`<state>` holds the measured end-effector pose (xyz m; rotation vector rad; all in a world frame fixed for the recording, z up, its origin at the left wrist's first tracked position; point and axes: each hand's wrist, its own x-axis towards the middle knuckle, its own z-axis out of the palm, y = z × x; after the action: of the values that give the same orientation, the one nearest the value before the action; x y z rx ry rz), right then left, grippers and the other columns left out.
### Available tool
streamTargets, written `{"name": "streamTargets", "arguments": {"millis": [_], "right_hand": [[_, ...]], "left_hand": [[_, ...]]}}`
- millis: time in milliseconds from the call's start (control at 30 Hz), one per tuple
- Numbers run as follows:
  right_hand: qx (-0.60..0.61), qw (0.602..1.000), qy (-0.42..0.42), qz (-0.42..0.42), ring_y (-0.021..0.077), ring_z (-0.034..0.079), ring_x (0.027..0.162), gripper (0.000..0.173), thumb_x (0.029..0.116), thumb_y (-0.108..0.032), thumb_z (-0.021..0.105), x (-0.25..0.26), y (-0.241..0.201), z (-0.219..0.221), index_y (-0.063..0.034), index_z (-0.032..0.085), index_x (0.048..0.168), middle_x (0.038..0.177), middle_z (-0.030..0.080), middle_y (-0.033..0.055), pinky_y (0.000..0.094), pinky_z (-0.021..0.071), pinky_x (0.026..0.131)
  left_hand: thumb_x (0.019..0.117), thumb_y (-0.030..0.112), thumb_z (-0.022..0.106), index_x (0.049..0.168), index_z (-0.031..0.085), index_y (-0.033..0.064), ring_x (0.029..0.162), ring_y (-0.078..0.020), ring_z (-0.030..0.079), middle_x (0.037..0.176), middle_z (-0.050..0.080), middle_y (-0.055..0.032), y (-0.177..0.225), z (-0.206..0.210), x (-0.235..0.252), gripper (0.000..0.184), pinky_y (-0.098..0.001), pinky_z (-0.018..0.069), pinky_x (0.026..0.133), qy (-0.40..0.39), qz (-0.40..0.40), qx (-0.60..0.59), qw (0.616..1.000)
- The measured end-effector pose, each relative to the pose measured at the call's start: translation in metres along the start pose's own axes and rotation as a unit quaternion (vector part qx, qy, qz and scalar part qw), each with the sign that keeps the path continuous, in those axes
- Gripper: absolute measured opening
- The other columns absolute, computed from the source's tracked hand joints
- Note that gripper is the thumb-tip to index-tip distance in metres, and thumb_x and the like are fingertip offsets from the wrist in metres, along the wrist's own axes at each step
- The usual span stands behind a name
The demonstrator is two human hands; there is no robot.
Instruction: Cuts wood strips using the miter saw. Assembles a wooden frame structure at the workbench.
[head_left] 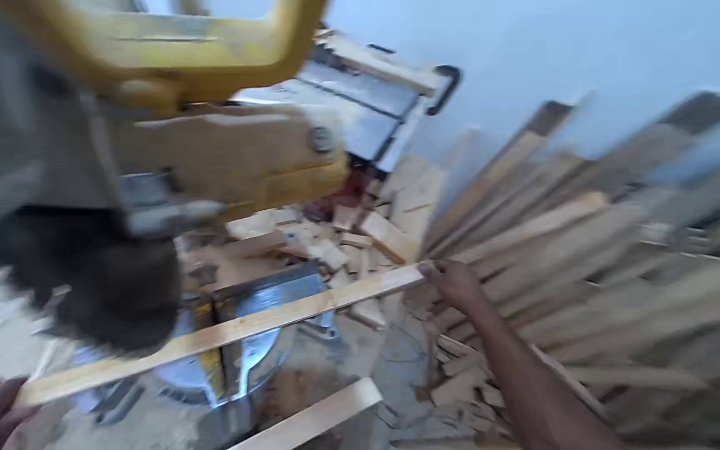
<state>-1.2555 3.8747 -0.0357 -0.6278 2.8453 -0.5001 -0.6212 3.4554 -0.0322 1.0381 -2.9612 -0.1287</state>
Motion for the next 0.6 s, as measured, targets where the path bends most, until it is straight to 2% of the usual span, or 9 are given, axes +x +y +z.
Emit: {"name": "streamTargets", "arguments": {"millis": [67,133,167,233,300,367,467,567,600], "right_hand": [[-0.042,0.998,0.01,-0.037,0.0463,0.066,0.105,0.048,0.101,-0.048,0.061,-0.011,-0.038,0.014,-0.0035,0.074,0.113,0.107,0.069,0.0256,0.0703,0.0498,0.09],[-0.069,0.995,0.024,-0.065,0.0512,0.059,0.114,0.05,0.1001,-0.048,0.062,-0.031,-0.077,0.035,-0.0018,0.074,0.114,0.116,0.064,0.0311,0.0711,0.0461,0.097],[-0.073,0.994,0.02,-0.075,0.0509,0.06,0.113,0.048,0.0999,-0.047,0.063,-0.044,-0.1,0.046,-0.0007,0.073,0.11,0.113,0.065,0.0314,0.0699,0.0473,0.095],[-0.078,0.991,-0.018,-0.103,0.049,0.061,0.115,0.049,0.1008,-0.044,0.06,-0.077,-0.151,0.069,0.0029,0.071,0.111,0.116,0.065,0.0309,0.0667,0.0481,0.097],[-0.069,0.984,-0.072,-0.147,0.0474,0.057,0.122,0.052,0.1021,-0.041,0.057,-0.108,-0.2,0.093,0.0043,0.065,0.126,0.126,0.06,0.0304,0.0633,0.0466,0.102],[-0.086,0.968,-0.112,-0.208,0.0452,0.055,0.127,0.055,0.1045,-0.038,0.051,-0.133,-0.244,0.12,0.003,0.057,0.14,0.134,0.058,0.0284,0.061,0.0453,0.105],[-0.131,0.943,-0.166,-0.259,0.0405,0.057,0.126,0.047,0.1075,-0.033,0.046,-0.159,-0.305,0.14,-0.0021,0.059,0.14,0.134,0.062,0.0227,0.0588,0.0455,0.103],[-0.121,0.938,-0.196,-0.259,0.0357,0.061,0.122,0.038,0.1071,-0.026,0.047,-0.165,-0.333,0.146,-0.0054,0.065,0.133,0.128,0.065,0.0191,0.0525,0.0485,0.103],[-0.101,0.942,-0.197,-0.251,0.0341,0.063,0.12,0.038,0.1078,-0.032,0.047,-0.163,-0.334,0.147,-0.0067,0.067,0.13,0.125,0.067,0.0175,0.0511,0.0498,0.102]], "left_hand": [[0.1041,0.032,0.056,0.132,0.063,-0.0022,0.127,-0.0542,0.054,0.13,0.06,-0.0328,-0.045,0.018,-0.01,0.045,-0.0688,0.0372,0.11,0.012,-0.051,0.029,0.998],[0.1065,0.045,0.041,0.14,0.058,0.0003,0.132,-0.0529,0.051,0.139,0.056,-0.0297,-0.084,0.038,-0.026,0.058,-0.0694,0.0352,0.112,0.077,-0.094,0.026,0.992],[0.1049,0.053,0.032,0.144,0.053,0.0,0.135,-0.0525,0.048,0.145,0.052,-0.0293,-0.082,0.036,-0.029,0.069,-0.0693,0.0354,0.112,0.104,-0.115,0.002,0.988],[0.1025,0.055,0.037,0.148,0.049,-0.0017,0.14,-0.0527,0.043,0.151,0.046,-0.0298,-0.048,0.02,-0.019,0.073,-0.0691,0.0341,0.113,0.122,-0.126,-0.058,0.983],[0.1001,0.057,0.049,0.145,0.053,-0.0003,0.143,-0.0472,0.043,0.152,0.049,-0.0254,-0.008,0.02,0.002,0.073,-0.0661,0.0327,0.117,0.12,-0.087,-0.069,0.987],[0.094,0.072,0.048,0.145,0.054,0.0,0.147,-0.0429,0.04,0.153,0.05,-0.0219,0.016,0.036,0.024,0.088,-0.0655,0.0264,0.121,0.114,-0.072,-0.053,0.989],[0.0906,0.084,0.033,0.135,0.06,-0.0009,0.144,-0.0433,0.044,0.142,0.059,-0.0228,0.016,0.057,0.049,0.1,-0.0703,0.0213,0.12,0.076,-0.091,-0.009,0.993],[0.0916,0.083,0.036,0.125,0.068,0.0051,0.13,-0.0411,0.057,0.124,0.069,-0.0194,-0.011,0.055,0.056,0.091,-0.0723,0.022,0.118,0.034,-0.096,0.005,0.995],[0.0904,0.084,0.035,0.122,0.07,0.0071,0.128,-0.0396,0.06,0.12,0.07,-0.0176,-0.022,0.053,0.057,0.091,-0.0721,0.0226,0.118,0.025,-0.083,0.007,0.996]]}}
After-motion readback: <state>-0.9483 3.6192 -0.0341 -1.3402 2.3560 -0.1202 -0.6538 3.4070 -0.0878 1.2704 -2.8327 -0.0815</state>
